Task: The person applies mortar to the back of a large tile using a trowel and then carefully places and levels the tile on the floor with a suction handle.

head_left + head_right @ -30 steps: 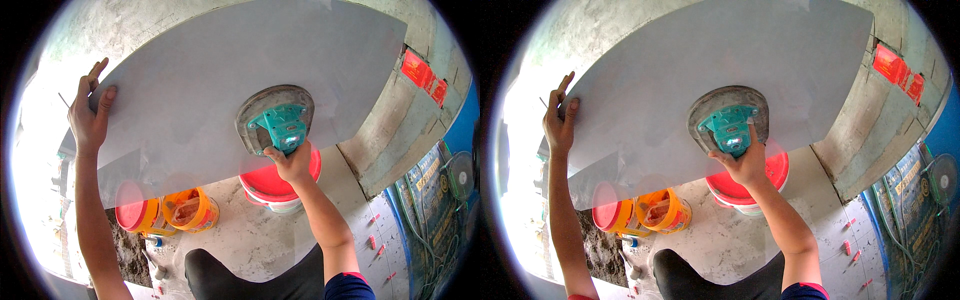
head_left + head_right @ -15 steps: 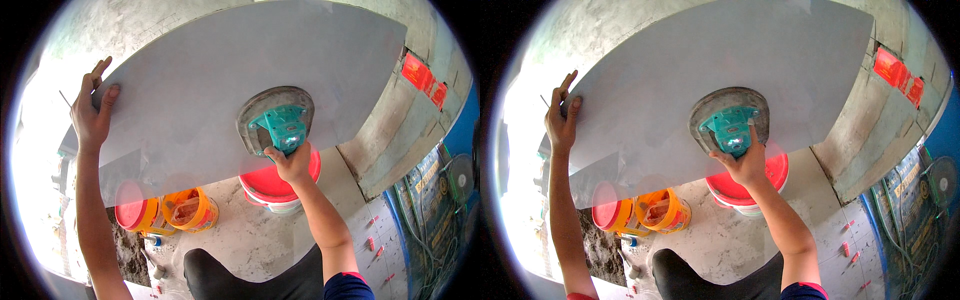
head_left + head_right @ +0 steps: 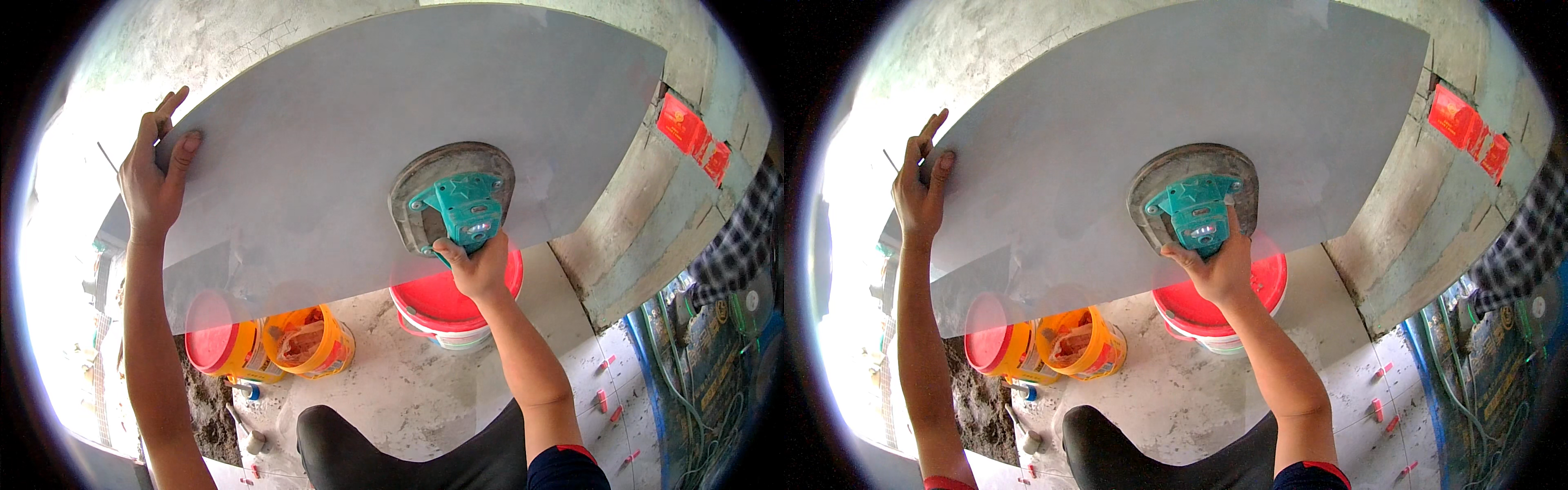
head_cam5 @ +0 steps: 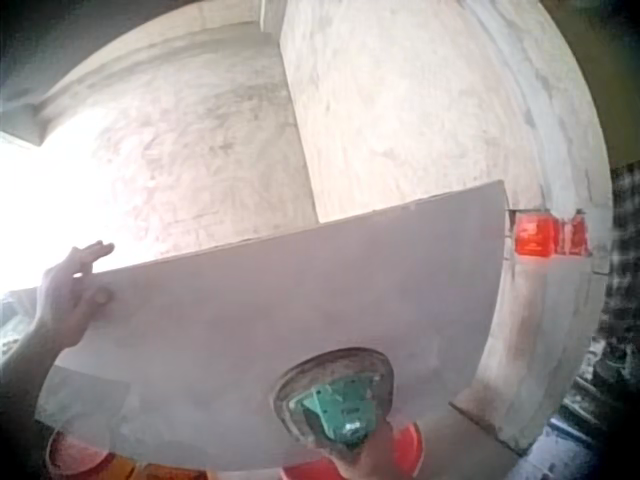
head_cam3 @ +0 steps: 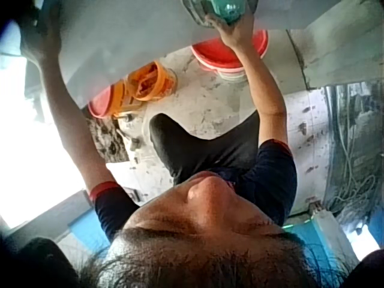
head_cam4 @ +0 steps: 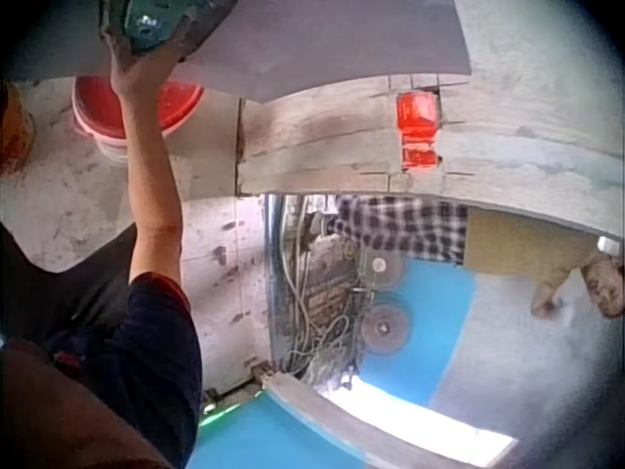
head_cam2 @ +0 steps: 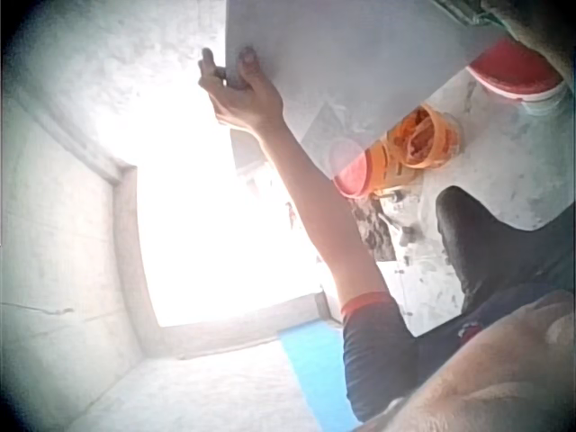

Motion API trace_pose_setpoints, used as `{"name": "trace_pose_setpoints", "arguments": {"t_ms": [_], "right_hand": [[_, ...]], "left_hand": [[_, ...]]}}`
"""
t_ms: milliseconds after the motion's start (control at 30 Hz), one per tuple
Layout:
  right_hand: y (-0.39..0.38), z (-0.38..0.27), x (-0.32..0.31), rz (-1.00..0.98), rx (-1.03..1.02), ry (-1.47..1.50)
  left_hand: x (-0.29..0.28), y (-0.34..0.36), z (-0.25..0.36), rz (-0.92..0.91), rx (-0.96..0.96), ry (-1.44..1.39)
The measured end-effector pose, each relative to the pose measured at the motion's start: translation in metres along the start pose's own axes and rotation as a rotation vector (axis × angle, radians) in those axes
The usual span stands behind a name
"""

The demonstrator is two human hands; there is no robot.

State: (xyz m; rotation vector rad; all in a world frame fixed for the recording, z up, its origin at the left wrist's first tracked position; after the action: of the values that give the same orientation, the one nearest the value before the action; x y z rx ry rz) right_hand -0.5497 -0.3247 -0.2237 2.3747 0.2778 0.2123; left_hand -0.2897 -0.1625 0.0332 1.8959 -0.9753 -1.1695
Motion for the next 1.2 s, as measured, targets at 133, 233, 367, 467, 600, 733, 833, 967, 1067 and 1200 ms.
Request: {"name": "trace_pose_setpoints", "arguments": {"t_ms": [133, 233, 367, 467, 600, 733, 833, 967, 1067, 1200], "right_hand": [[0.000, 0.002, -0.001, 0.002, -0.011, -0.012], [0.000, 0.000, -0.001, -0.004, 0.000, -0.003], [0.002, -0.004, -0.001, 0.012, -0.027, 0.011], [0.001, -0.003, -0.001, 0.005, -0.016, 0.017], [0.001, -0.004, 0.000, 0.000, -0.006, 0.004], [0.000, -0.005, -0.001, 0.009, -0.015, 0.017], [-0.001, -0.001, -0.001, -0.002, 0.001, -0.006], [0.000, 0.000, -0.001, -0.001, 0.002, -0.031], [0.000, 0.001, 0.001, -0.017, 0.043, -0.002], [0.002, -0.004, 0.007, -0.027, 0.040, 0.028]], "left_hand": [[-0.001, -0.001, 0.004, 0.039, 0.015, 0.001], [-0.001, 0.001, 0.005, 0.032, 0.014, -0.004], [-0.003, 0.002, 0.006, 0.030, 0.018, 0.000], [0.005, 0.000, -0.005, -0.052, -0.067, -0.026], [0.003, 0.001, -0.002, -0.063, -0.070, -0.041], [-0.001, 0.001, 0.004, 0.010, 0.002, -0.022], [-0.001, 0.000, 0.005, 0.033, 0.031, 0.004], [0.000, 0.001, 0.002, 0.022, 0.018, 0.010], [-0.003, 0.003, 0.006, 0.057, 0.051, -0.004], [0.001, -0.004, -0.013, -0.024, -0.061, 0.015]]}}
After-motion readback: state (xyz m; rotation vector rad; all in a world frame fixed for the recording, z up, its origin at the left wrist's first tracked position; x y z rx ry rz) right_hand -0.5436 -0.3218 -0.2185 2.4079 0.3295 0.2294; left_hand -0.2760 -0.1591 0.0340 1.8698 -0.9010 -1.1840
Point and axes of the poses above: each hand's wrist, its own y-axis towards the middle knuckle, its own x-axis out of the palm, z = x × y, the point moved 10 cm from there along y, towards the middle knuckle, and after that the axes turned 3 degrees about y, right-handed, at the moved point
